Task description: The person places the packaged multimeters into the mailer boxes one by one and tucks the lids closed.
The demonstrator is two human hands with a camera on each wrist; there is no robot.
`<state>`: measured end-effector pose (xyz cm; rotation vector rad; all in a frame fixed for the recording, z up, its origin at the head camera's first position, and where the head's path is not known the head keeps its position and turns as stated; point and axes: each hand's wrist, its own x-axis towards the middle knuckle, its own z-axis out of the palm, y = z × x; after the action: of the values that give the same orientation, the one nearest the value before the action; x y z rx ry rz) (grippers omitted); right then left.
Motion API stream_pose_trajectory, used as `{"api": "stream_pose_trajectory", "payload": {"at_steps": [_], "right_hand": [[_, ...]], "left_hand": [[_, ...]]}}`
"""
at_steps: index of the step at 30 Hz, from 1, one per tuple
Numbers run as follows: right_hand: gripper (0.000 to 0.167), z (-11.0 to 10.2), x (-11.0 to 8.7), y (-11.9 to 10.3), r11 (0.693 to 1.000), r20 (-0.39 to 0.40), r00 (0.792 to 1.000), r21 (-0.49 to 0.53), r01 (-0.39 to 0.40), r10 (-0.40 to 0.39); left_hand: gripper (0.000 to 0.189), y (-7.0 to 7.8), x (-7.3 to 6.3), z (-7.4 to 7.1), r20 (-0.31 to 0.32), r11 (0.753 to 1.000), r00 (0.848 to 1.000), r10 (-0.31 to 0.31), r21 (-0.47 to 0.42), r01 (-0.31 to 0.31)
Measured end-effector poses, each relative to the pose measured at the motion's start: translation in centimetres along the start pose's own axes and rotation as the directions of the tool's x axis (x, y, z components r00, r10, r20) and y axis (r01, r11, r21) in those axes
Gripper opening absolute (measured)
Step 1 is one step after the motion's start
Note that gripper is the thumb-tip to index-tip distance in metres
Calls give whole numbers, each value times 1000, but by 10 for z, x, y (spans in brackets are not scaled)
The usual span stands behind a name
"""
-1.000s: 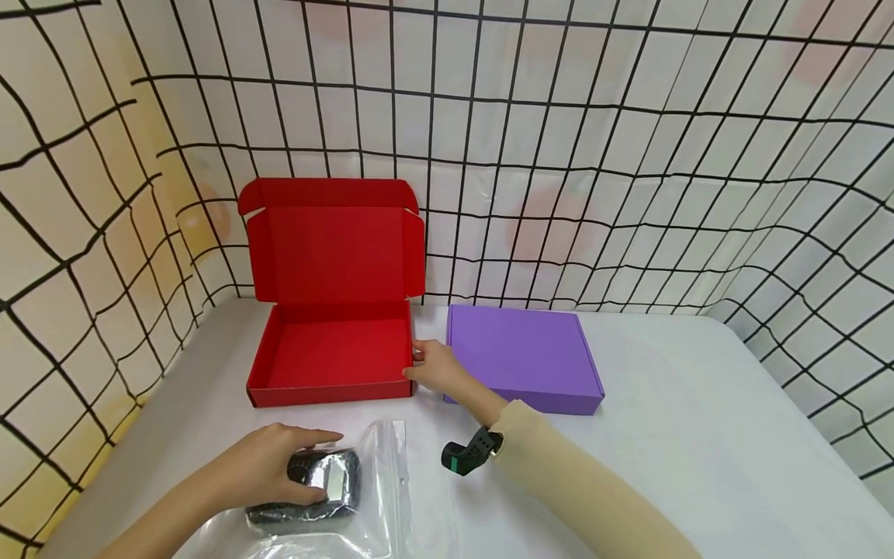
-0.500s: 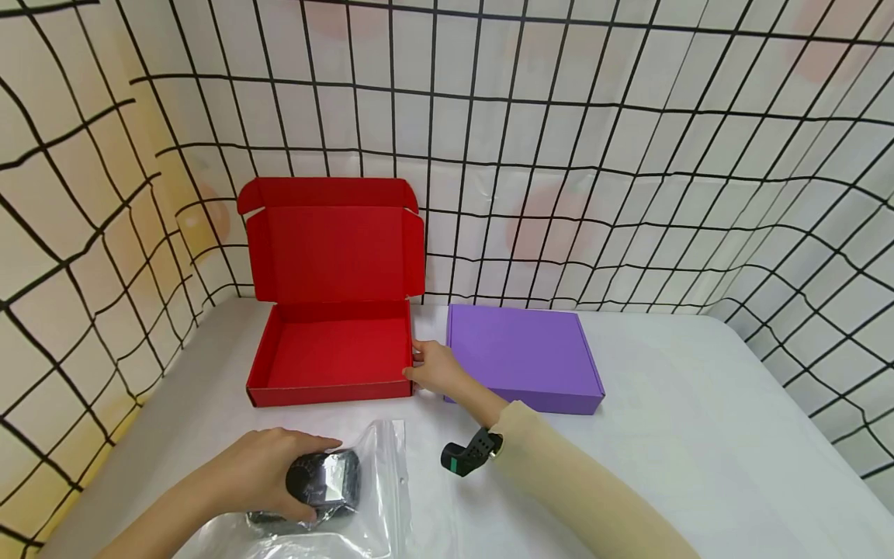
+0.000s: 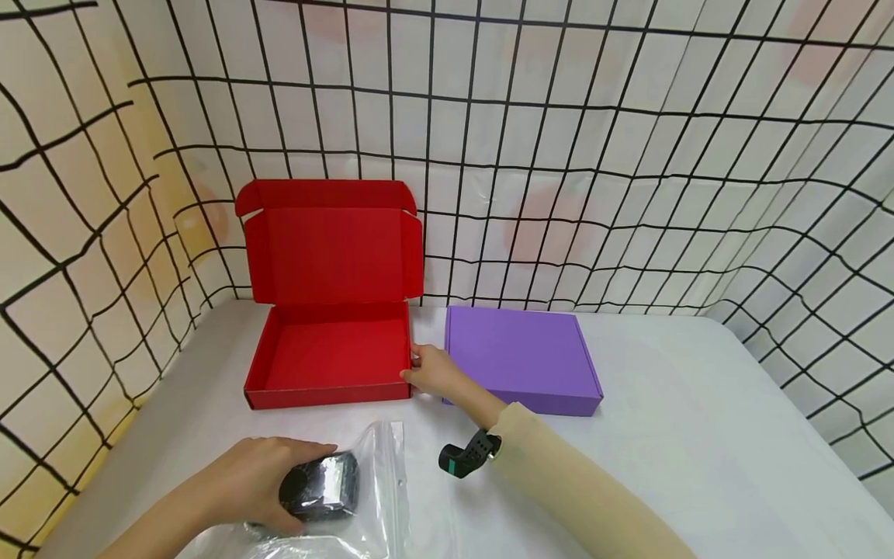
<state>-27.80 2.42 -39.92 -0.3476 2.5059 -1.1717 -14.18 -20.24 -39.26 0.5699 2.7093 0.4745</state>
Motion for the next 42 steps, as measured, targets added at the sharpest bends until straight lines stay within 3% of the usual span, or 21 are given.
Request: {"api": "stream_pose_trajectory", "payload": {"at_steps": [13,34,42], "right_hand": [[62,0,0,-2,999,-10,1000,-44,-17,16],[54,1,1,-3,999,-22,1000,-51,-10,9],[54,2,2,-2,999,-10,1000,-43,-24,24]], "left_hand": [[85,-3,-3,5,-39,995,996,76,68,-73],[71,-7,3,5,-68,983,989,132,140,-121],[63,-8,4,10,-149,953,958,244,219,-209]]}}
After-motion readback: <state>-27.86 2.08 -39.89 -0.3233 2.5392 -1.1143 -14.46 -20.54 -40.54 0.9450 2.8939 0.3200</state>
